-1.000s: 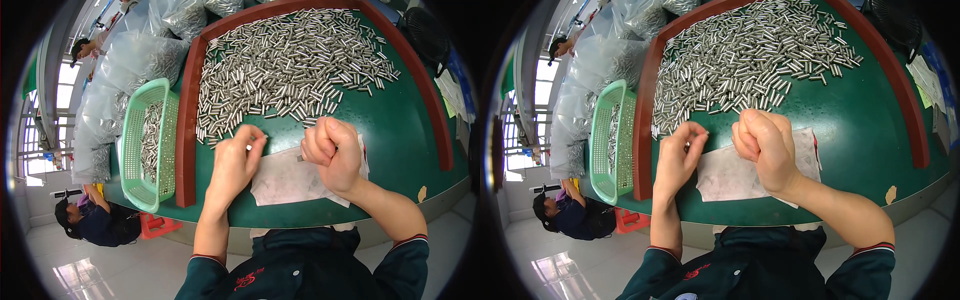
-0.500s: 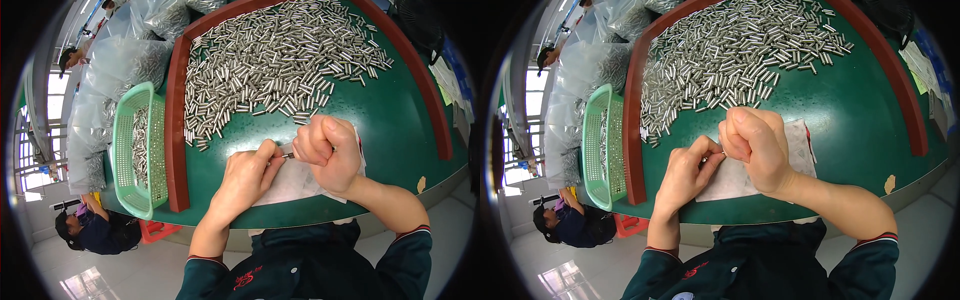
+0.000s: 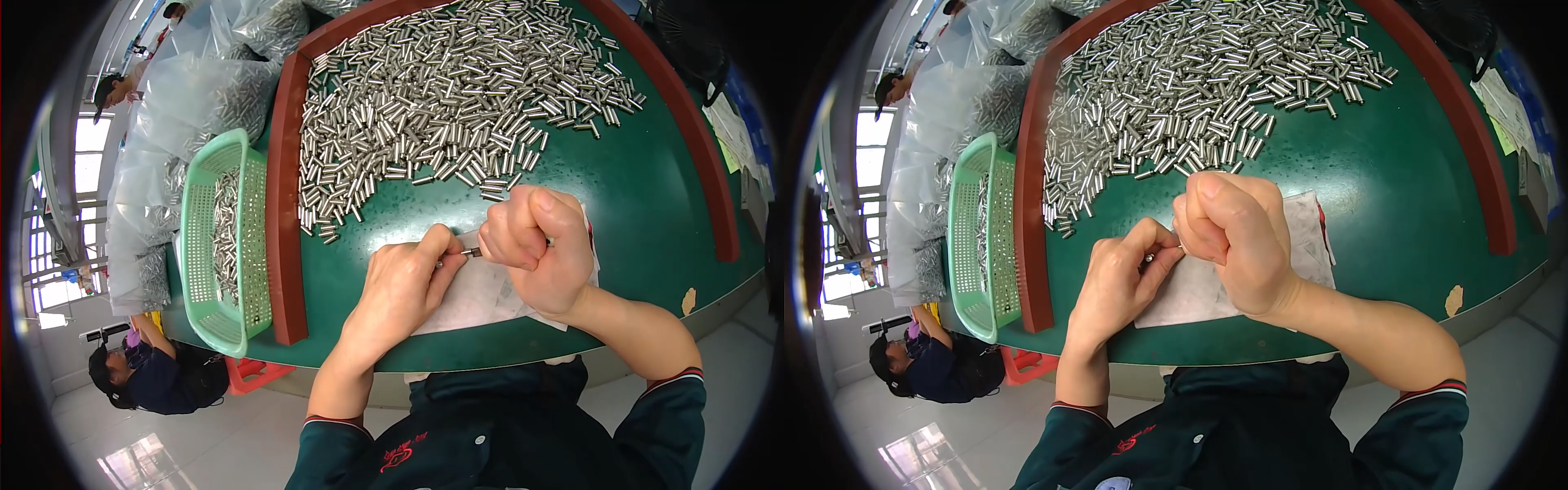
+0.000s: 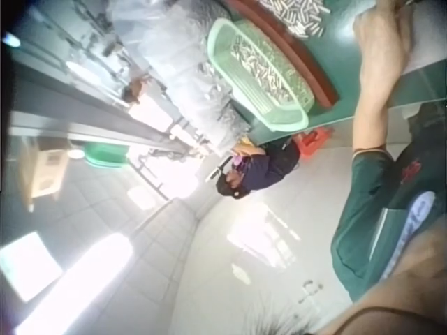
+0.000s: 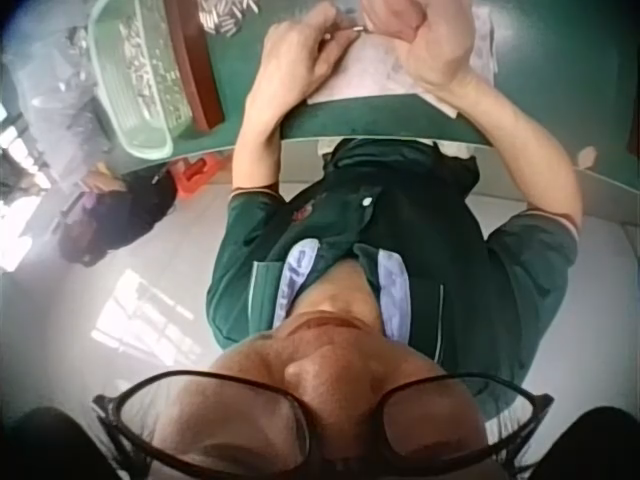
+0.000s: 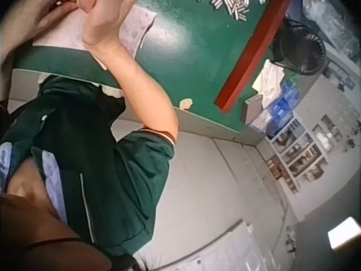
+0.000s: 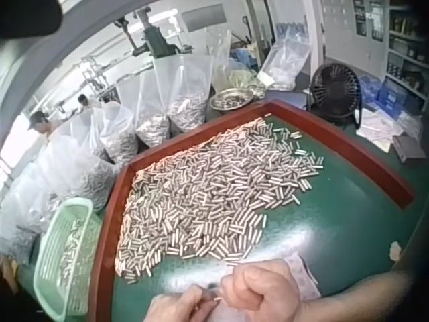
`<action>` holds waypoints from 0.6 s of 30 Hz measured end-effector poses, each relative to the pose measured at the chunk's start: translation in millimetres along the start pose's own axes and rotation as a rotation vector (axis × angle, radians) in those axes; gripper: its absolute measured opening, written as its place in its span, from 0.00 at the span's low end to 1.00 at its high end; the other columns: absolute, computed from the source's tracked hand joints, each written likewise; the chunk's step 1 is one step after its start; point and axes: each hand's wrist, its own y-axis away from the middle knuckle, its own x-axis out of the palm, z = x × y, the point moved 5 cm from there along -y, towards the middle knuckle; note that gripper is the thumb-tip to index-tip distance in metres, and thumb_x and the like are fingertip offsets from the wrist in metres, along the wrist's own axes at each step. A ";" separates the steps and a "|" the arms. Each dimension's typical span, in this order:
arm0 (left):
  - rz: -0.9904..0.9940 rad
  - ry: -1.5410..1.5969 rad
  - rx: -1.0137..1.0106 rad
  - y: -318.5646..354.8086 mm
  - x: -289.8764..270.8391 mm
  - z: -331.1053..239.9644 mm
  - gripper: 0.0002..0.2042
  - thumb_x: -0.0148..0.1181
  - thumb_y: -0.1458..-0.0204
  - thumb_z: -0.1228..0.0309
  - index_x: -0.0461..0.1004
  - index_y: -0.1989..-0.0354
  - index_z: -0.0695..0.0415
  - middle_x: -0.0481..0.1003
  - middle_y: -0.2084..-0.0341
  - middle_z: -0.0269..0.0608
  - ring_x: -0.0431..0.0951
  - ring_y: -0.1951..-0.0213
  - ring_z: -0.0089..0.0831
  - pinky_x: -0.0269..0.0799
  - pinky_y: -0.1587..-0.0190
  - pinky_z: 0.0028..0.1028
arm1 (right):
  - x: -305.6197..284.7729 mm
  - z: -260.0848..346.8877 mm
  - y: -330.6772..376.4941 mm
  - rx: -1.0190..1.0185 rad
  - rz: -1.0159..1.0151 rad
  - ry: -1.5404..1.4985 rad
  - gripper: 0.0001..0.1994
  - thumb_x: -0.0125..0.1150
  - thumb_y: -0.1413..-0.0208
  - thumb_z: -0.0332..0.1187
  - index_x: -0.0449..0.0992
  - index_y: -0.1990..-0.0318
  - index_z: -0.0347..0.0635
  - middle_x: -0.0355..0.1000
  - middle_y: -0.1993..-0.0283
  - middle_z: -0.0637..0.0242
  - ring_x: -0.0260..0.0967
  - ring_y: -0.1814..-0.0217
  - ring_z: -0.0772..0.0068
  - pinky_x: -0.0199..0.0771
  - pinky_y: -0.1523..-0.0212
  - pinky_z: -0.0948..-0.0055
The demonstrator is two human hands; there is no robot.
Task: Assembling small cylindrical metal components at a manufacturing workbench.
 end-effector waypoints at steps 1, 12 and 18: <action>-0.002 -0.002 -0.010 0.2 -0.4 0.6 0.05 0.55 0.57 0.76 0.65 0.76 0.61 0.69 0.87 0.44 0.70 0.85 0.39 0.62 0.82 0.30 | 0.4 0.0 0.4 -0.002 -0.002 0.003 0.20 0.33 0.44 0.38 0.50 0.88 0.46 0.44 0.92 0.76 0.35 0.89 0.83 0.40 0.85 0.79; 0.035 0.017 -0.016 -5.5 -2.9 -0.6 0.06 0.55 0.57 0.76 0.64 0.78 0.61 0.68 0.89 0.45 0.69 0.84 0.43 0.62 0.82 0.35 | 11.1 -1.6 5.9 -0.076 -0.013 0.167 0.20 0.37 0.45 0.38 0.50 0.89 0.45 0.44 0.91 0.75 0.37 0.88 0.81 0.41 0.84 0.78; 0.017 0.007 -0.022 -4.3 -1.8 -4.2 0.06 0.55 0.57 0.76 0.65 0.78 0.61 0.67 0.90 0.45 0.68 0.85 0.44 0.62 0.82 0.34 | 14.7 2.1 6.2 -0.106 -0.064 0.246 0.19 0.37 0.47 0.35 0.50 0.89 0.44 0.44 0.91 0.75 0.39 0.87 0.82 0.41 0.84 0.78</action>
